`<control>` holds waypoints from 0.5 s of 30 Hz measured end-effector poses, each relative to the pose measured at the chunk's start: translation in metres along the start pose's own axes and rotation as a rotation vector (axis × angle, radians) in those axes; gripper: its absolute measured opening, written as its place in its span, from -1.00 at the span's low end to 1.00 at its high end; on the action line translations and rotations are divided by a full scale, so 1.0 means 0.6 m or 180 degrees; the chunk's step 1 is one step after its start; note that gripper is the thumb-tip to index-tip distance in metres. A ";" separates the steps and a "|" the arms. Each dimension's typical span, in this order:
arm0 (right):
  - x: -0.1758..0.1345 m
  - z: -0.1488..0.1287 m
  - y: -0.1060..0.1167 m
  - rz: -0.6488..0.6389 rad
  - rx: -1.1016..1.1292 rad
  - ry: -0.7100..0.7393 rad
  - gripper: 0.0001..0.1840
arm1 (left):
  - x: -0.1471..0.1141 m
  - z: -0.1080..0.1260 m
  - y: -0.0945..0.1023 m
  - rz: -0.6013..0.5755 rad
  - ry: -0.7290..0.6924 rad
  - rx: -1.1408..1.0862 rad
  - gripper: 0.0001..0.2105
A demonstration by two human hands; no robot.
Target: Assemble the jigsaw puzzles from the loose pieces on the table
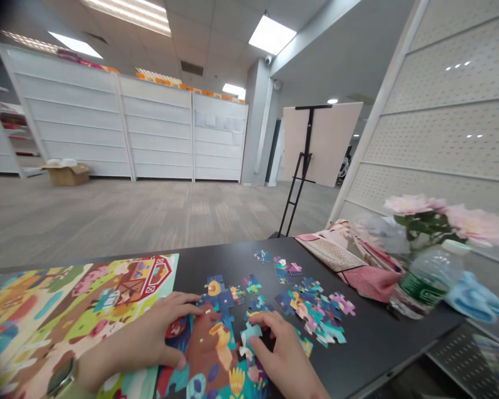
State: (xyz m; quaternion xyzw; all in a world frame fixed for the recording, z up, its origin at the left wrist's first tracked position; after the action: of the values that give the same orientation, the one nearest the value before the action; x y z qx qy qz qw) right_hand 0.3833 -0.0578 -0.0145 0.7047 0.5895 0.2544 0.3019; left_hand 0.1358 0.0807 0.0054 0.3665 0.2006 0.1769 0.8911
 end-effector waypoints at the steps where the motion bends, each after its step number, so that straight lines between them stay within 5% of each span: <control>1: 0.000 0.000 0.001 0.0003 0.0018 0.0008 -0.73 | 0.000 0.000 0.000 -0.0009 0.0002 -0.0003 -0.23; 15: 0.004 0.028 -0.003 0.0076 0.0913 -0.0074 -0.59 | 0.000 0.000 0.000 0.0000 0.0073 0.0069 -0.26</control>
State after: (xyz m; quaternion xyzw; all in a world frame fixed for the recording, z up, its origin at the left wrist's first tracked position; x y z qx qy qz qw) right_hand 0.3946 -0.0573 -0.0274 0.7504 0.6079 0.1629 0.2017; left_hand 0.1361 0.0807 0.0056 0.3741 0.2126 0.1789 0.8848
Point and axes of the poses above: each hand's wrist, its own x-axis towards the middle knuckle, its own y-axis out of the back of the hand, z = x × y, the point moved 3 cm from there along x, towards the middle knuckle, and after that the axes turned 10 degrees about -z, right-handed, at the moved point
